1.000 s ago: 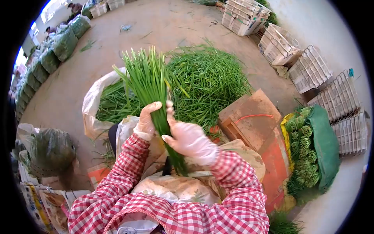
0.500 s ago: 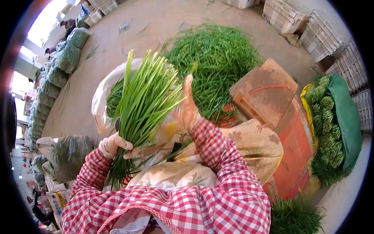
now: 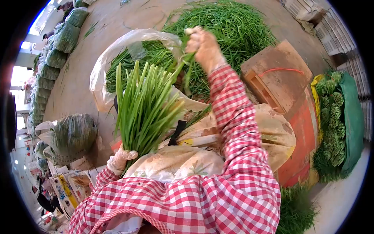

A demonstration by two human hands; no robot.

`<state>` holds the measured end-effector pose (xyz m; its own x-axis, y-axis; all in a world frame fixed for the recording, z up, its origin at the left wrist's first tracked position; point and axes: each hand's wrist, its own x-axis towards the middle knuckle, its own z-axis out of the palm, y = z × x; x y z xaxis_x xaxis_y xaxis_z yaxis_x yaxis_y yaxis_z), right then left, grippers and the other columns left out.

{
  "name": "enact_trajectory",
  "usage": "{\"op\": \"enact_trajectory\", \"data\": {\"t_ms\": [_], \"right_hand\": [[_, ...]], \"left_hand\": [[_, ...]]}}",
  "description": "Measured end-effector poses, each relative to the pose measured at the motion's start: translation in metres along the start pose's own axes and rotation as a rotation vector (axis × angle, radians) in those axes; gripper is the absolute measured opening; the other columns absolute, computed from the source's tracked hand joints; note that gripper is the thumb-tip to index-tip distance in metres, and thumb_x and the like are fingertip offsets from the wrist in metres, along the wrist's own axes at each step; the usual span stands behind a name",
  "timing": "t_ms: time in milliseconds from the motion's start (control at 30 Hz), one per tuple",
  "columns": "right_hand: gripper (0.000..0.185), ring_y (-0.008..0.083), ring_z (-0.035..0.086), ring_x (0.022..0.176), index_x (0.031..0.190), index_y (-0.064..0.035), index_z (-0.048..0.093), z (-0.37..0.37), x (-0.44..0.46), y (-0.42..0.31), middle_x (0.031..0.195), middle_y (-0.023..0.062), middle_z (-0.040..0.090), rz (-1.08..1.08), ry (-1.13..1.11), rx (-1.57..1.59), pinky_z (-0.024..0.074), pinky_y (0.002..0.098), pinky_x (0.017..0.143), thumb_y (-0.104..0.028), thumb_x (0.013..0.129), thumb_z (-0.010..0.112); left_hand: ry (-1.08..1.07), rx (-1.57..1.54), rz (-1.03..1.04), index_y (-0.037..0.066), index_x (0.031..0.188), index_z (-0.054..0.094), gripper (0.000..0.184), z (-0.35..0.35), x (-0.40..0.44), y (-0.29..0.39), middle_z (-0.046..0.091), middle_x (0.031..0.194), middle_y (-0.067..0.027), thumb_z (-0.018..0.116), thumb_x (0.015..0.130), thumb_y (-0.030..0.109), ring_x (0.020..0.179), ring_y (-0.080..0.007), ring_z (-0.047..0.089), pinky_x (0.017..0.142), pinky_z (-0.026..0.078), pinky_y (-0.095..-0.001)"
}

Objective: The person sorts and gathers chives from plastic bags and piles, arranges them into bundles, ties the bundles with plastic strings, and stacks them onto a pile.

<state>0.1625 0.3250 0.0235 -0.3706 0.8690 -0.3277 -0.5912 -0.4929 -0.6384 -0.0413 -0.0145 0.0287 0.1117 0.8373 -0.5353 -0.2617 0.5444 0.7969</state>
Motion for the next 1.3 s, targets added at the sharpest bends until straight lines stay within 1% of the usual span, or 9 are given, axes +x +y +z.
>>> {"op": "enact_trajectory", "data": {"t_ms": [200, 333, 400, 467, 600, 867, 900, 1133, 1300], "right_hand": [[0.027, 0.0078, 0.043, 0.053, 0.09, -0.0041, 0.052, -0.065, 0.048, -0.107, 0.074, 0.0008, 0.053, -0.607, -0.07, -0.189, 0.0402, 0.0218, 0.048, -0.029, 0.085, 0.061], [0.022, 0.0061, 0.041, 0.048, 0.092, -0.0063, 0.063, -0.049, 0.044, -0.095, 0.06, -0.0021, 0.051, -0.332, 0.254, -0.974, 0.0358, 0.0212, 0.042, -0.027, 0.088, 0.057], [0.029, 0.0093, 0.054, 0.063, 0.103, -0.0077, 0.065, -0.026, 0.017, -0.046, 0.072, 0.0014, 0.063, -0.302, -0.178, -0.895, 0.0455, 0.0237, 0.059, -0.031, 0.087, 0.059], [0.052, 0.0218, 0.059, 0.093, 0.121, -0.0026, 0.05, 0.035, -0.061, -0.015, 0.1, 0.0135, 0.062, -0.067, -0.4, -1.049, 0.0452, 0.0406, 0.09, -0.031, 0.08, 0.067], [0.098, 0.0312, 0.059, 0.099, 0.14, 0.0034, 0.014, 0.047, -0.087, 0.043, 0.108, 0.031, 0.056, -0.143, -0.534, -1.38, 0.0463, 0.0329, 0.088, -0.034, 0.071, 0.072], [0.047, 0.0224, 0.063, 0.087, 0.123, -0.0044, 0.052, 0.059, -0.08, 0.028, 0.096, 0.0154, 0.064, -0.421, -0.619, -1.712, 0.0511, 0.031, 0.077, -0.013, 0.078, 0.063], [0.031, 0.0188, 0.063, 0.076, 0.107, -0.0078, 0.063, 0.041, -0.061, 0.04, 0.085, 0.0092, 0.063, -0.904, -0.589, -1.623, 0.0529, 0.0295, 0.068, -0.008, 0.077, 0.062], [0.03, 0.0191, 0.062, 0.072, 0.108, -0.0123, 0.061, 0.015, 0.018, -0.026, 0.094, 0.0098, 0.062, -1.324, -0.17, -1.73, 0.0547, 0.0246, 0.069, -0.004, 0.08, 0.058], [0.083, 0.032, 0.049, 0.113, 0.141, -0.006, 0.017, 0.004, 0.022, -0.034, 0.142, 0.0278, 0.021, -0.034, 0.141, -2.151, 0.0486, 0.0348, 0.089, -0.027, 0.078, 0.067]], "left_hand": [[0.154, -0.199, 0.011, 0.005, 0.126, 0.047, 0.06, 0.008, -0.012, 0.004, 0.058, 0.112, -0.005, 0.074, 0.072, 0.015, 0.1, -0.0146, 0.053, 0.088, 0.043, -0.0307], [0.204, -0.218, 0.013, 0.004, 0.119, 0.051, 0.046, -0.002, -0.005, -0.009, 0.058, 0.102, -0.0023, 0.068, 0.077, 0.014, 0.089, -0.0128, 0.053, 0.077, 0.045, -0.0283], [0.249, -0.112, 0.045, 0.003, 0.115, 0.053, 0.039, 0.003, 0.004, -0.012, 0.058, 0.102, -0.002, 0.064, 0.079, 0.013, 0.088, -0.0128, 0.052, 0.077, 0.044, -0.0279], [0.258, -0.051, 0.044, 0.003, 0.113, 0.054, 0.036, 0.008, 0.009, -0.01, 0.058, 0.101, -0.0018, 0.063, 0.079, 0.013, 0.088, -0.0129, 0.052, 0.077, 0.043, -0.0277], [0.207, 0.5, 0.195, 0.003, 0.111, 0.054, 0.034, 0.004, 0.013, -0.011, 0.058, 0.1, -0.006, 0.061, 0.079, 0.009, 0.088, -0.0143, 0.052, 0.078, 0.044, -0.0299], [0.397, -0.027, 0.2, 0.003, 0.098, 0.058, 0.017, 0.023, 0.013, -0.018, 0.06, 0.091, -0.0022, 0.054, 0.081, 0.002, 0.079, -0.0137, 0.055, 0.069, 0.047, -0.0255], [0.336, -0.054, 0.171, 0.003, 0.105, 0.057, 0.023, 0.008, 0.013, -0.035, 0.059, 0.097, -0.0025, 0.054, 0.082, 0.002, 0.082, -0.0145, 0.056, 0.073, 0.047, -0.0262], [0.128, -0.342, 0.084, 0.006, 0.133, 0.035, 0.057, 0.012, 0.009, -0.024, 0.05, 0.125, -0.0099, 0.061, 0.083, 0.013, 0.11, -0.021, 0.051, 0.094, 0.042, -0.0354], [0.122, -0.494, 0.078, 0.008, 0.135, 0.034, 0.072, 0.02, 0.01, -0.013, 0.047, 0.129, -0.0114, 0.071, 0.075, 0.021, 0.114, -0.0277, 0.049, 0.098, 0.039, -0.0408]]}}
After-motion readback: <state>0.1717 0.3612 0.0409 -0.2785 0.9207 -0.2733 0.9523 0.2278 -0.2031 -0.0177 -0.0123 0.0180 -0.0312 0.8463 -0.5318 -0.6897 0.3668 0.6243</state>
